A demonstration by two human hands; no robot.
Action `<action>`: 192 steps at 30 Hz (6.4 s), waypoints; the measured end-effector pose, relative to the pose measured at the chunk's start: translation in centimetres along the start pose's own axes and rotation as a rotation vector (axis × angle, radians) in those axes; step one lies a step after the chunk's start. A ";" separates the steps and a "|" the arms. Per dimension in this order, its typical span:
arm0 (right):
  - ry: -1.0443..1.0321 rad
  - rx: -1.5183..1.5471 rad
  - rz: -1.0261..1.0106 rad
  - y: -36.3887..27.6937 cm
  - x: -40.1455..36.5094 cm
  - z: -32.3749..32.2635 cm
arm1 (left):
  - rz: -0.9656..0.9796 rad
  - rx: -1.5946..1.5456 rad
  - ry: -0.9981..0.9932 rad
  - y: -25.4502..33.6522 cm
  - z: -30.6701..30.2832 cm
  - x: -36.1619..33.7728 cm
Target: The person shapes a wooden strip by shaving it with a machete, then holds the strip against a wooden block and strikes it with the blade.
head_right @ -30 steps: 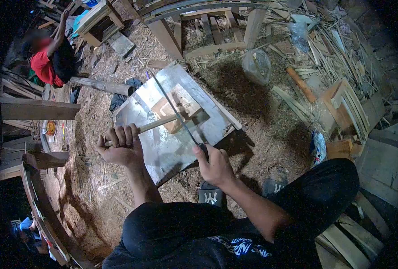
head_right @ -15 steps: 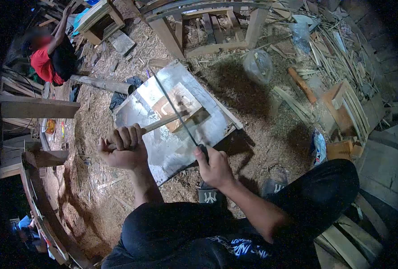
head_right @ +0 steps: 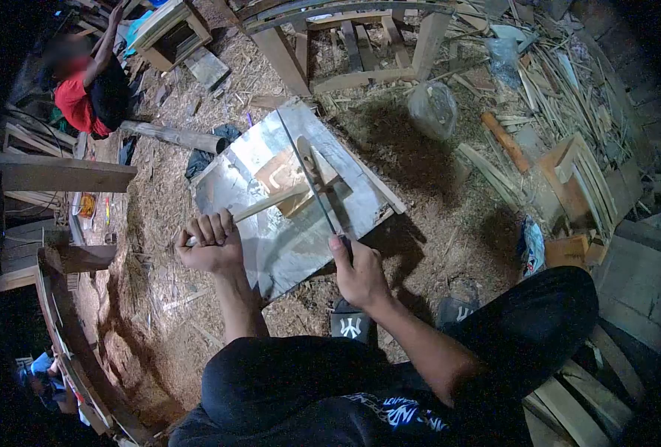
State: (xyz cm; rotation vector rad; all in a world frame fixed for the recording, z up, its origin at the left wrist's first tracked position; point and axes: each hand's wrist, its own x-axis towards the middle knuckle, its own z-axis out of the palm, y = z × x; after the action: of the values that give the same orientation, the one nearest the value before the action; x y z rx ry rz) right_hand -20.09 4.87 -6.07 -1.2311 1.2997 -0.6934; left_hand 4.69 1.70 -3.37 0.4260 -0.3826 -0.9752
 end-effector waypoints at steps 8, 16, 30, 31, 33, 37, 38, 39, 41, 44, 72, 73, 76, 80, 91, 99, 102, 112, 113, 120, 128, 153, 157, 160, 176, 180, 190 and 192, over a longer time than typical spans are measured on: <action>0.013 -0.081 -0.048 -0.5 0.1 0.2 | -0.012 -0.062 -0.004 -0.1 -2.4 -0.2; 0.010 -0.096 -0.018 -0.5 0.3 0.1 | -0.026 -0.093 0.049 -0.2 -3.0 -0.3; 0.061 -0.179 -0.017 -1.5 0.1 0.5 | -0.034 -0.091 0.023 -0.2 -2.9 -0.2; 0.059 -0.180 -0.012 -1.2 0.0 0.4 | -0.037 -0.090 0.028 -0.2 -2.9 -0.5; 0.047 -0.160 0.017 -1.0 0.2 0.2 | -0.010 -0.089 0.074 -0.3 -2.8 -0.4; 0.019 -0.051 -0.080 -2.6 -0.6 -0.5 | -0.018 -0.103 0.112 -0.1 -2.7 -0.7; 0.042 -0.031 -0.193 -2.6 -0.6 -0.5 | -0.011 -0.093 0.126 -0.2 -2.6 -0.6; 0.068 -0.008 -0.306 -2.6 -0.5 -0.4 | -0.007 -0.082 0.137 -0.3 -2.4 -0.5; 0.083 -0.032 -0.201 -2.5 -0.1 0.3 | -0.014 -0.080 0.110 -0.2 -2.8 -0.5; 0.035 -0.177 -0.020 -0.4 0.7 0.8 | -0.012 -0.091 0.084 -0.5 -2.6 -0.3; 0.105 -0.237 -0.060 -0.4 1.1 1.1 | -0.031 -0.111 0.060 -0.5 -2.8 -0.2; 0.103 -0.239 -0.058 -0.9 0.7 0.5 | -0.039 -0.124 0.041 -0.4 -2.8 -0.6; -0.012 -0.167 0.069 -3.2 0.5 -0.5 | -0.028 -0.120 0.084 -0.5 -2.9 -0.3; 0.065 -0.054 -0.147 -3.2 0.1 0.0 | -0.028 -0.111 0.100 -0.5 -3.1 -0.6; 0.039 -0.120 -0.016 -2.1 0.9 0.1 | -0.033 -0.100 0.076 -0.4 -2.9 -0.6; 0.021 0.020 0.060 -1.1 1.4 1.0 | 0.026 -0.029 -0.158 -0.3 -3.0 -1.0; -0.003 0.006 0.152 -1.0 1.6 0.9 | 0.007 0.042 -0.209 0.0 -3.2 -0.9; -0.050 -0.042 0.194 -0.7 1.4 0.7 | -0.294 0.850 -0.287 6.1 -2.5 -0.1; -0.053 -0.042 0.182 -0.8 1.4 0.6 | -0.294 0.850 -0.289 6.9 -2.6 -0.2; -0.078 -0.035 0.178 -1.8 1.2 0.3 | -0.403 1.547 -0.353 7.6 -1.7 -1.5; -0.001 -0.017 0.078 -2.4 0.7 -0.1 | -0.061 1.831 -0.489 7.4 -1.3 -2.8; -0.030 -0.039 -0.002 -2.4 0.5 -0.2 | 0.043 1.877 -0.508 7.2 -1.5 -2.9; 0.006 -0.062 -0.089 -2.1 0.7 0.5 | 0.047 1.957 -0.531 7.4 -1.1 -2.8; 0.013 -0.125 -0.074 -2.0 0.8 0.3 | 0.066 1.903 -0.518 7.1 -0.9 -2.8; 0.021 -0.036 -0.119 -3.5 0.5 -0.5 | -0.011 1.878 -0.485 6.9 -1.4 -3.0; 0.034 -0.130 -0.134 -2.3 1.0 0.1 | -0.006 1.869 -0.478 7.6 -1.8 -2.9; 0.022 -0.067 -0.165 -2.4 1.0 0.4 | -0.010 1.887 -0.479 7.5 -1.1 -2.9; 0.022 -0.123 -0.054 -1.2 1.3 0.8 | 0.017 1.910 -0.515 7.4 -0.9 -2.8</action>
State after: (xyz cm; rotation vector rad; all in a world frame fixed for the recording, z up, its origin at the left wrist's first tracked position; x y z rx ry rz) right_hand -18.75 3.54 -5.48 -1.3656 1.3475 -0.6758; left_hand 8.97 7.92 -0.73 1.8645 -1.7764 -0.3929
